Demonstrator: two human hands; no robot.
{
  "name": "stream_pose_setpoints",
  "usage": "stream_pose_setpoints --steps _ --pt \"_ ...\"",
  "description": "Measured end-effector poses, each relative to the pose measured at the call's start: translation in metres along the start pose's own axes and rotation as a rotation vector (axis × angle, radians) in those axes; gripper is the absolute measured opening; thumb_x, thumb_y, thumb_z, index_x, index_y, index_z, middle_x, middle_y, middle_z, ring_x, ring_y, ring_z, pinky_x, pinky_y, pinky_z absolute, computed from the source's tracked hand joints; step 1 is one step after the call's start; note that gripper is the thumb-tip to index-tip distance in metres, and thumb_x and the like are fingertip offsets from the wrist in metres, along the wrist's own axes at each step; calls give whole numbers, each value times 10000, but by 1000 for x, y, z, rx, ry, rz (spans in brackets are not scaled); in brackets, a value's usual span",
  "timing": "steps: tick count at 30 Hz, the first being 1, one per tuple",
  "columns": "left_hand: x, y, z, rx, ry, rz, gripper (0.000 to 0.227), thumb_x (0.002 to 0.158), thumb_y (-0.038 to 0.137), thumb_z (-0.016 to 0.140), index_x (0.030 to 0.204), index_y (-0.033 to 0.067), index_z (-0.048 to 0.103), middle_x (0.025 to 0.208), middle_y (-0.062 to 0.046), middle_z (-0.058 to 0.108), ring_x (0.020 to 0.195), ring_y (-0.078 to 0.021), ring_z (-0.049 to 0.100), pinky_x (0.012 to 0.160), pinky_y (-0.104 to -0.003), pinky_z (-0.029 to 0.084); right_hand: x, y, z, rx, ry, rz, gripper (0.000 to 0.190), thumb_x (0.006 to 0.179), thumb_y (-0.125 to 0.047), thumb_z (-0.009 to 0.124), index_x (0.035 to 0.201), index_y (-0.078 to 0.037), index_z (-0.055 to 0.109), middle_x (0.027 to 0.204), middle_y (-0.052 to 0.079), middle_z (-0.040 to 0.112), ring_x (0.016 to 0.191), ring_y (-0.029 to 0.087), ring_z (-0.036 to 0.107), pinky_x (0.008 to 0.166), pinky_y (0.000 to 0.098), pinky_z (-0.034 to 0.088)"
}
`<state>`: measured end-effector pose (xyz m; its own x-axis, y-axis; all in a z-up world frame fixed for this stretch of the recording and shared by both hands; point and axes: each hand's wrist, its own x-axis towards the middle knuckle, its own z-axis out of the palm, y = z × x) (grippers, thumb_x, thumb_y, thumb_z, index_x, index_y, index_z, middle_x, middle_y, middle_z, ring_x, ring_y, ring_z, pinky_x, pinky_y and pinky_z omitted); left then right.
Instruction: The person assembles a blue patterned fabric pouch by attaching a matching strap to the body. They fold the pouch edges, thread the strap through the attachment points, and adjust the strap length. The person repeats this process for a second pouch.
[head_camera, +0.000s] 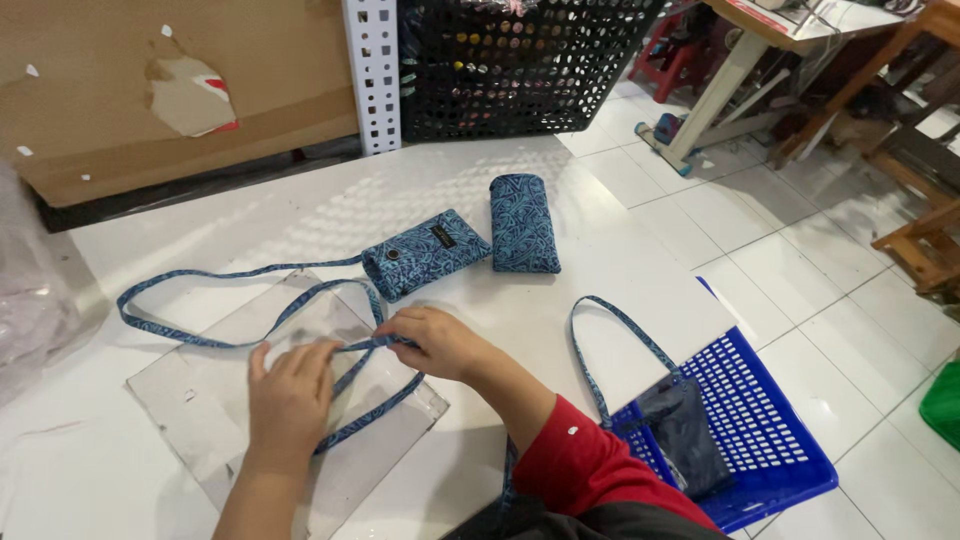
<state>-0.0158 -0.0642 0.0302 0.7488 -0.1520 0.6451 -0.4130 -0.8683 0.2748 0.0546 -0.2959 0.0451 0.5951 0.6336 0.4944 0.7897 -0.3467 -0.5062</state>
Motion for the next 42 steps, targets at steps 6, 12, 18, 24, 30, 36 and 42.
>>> stream_pose_setpoints --steps 6,12,18,24,30,36,42 --pt "-15 -38 -8 27 146 -185 179 974 71 580 1080 94 722 984 -68 702 983 -267 660 1019 -420 476 -3 15 -6 194 -21 148 382 898 4 581 1261 -64 677 998 82 741 916 223 719 819 345 578" --pt "-41 -94 -15 -31 339 -439 198 1088 8 507 1088 24 704 1013 -97 717 844 -230 668 766 -329 524 -14 38 -33 485 -47 427 199 993 -101 620 1128 -22 743 817 35 699 723 103 612 646 268 520" --pt "-49 -113 -17 269 261 -415 200 1025 26 520 1047 61 715 1010 -76 736 849 -203 681 739 -310 522 -21 39 -50 784 -280 307 288 1060 -233 564 1000 -28 758 737 -3 659 680 83 595 654 253 506" --pt "-30 -82 -42 877 231 -288 247 989 121 635 1197 132 769 1322 -99 686 1136 -195 650 1029 -486 457 -12 28 -44 536 -239 440 375 1047 -291 566 864 -31 765 655 -2 621 614 89 575 596 264 497" --pt "-3 18 2 -246 -16 201 489 821 240 756 1264 73 634 1257 -121 674 1128 -332 631 983 -496 461 -9 12 -12 634 -532 414 391 1053 -346 564 890 -61 775 644 -20 616 616 79 574 597 258 484" --pt "-8 8 9 -220 -128 -83 316 885 80 668 1191 142 720 973 -80 741 877 -269 719 764 -383 557 -6 16 -7 740 -423 398 237 985 -249 657 1131 -68 698 896 4 677 824 93 626 756 258 528" --pt "-7 10 14 -322 -266 -367 236 964 204 643 1177 138 720 919 -89 756 800 -250 740 724 -374 568 -8 21 8 925 -144 199 305 930 -88 733 1219 -70 639 1131 19 676 1015 119 650 927 278 549"
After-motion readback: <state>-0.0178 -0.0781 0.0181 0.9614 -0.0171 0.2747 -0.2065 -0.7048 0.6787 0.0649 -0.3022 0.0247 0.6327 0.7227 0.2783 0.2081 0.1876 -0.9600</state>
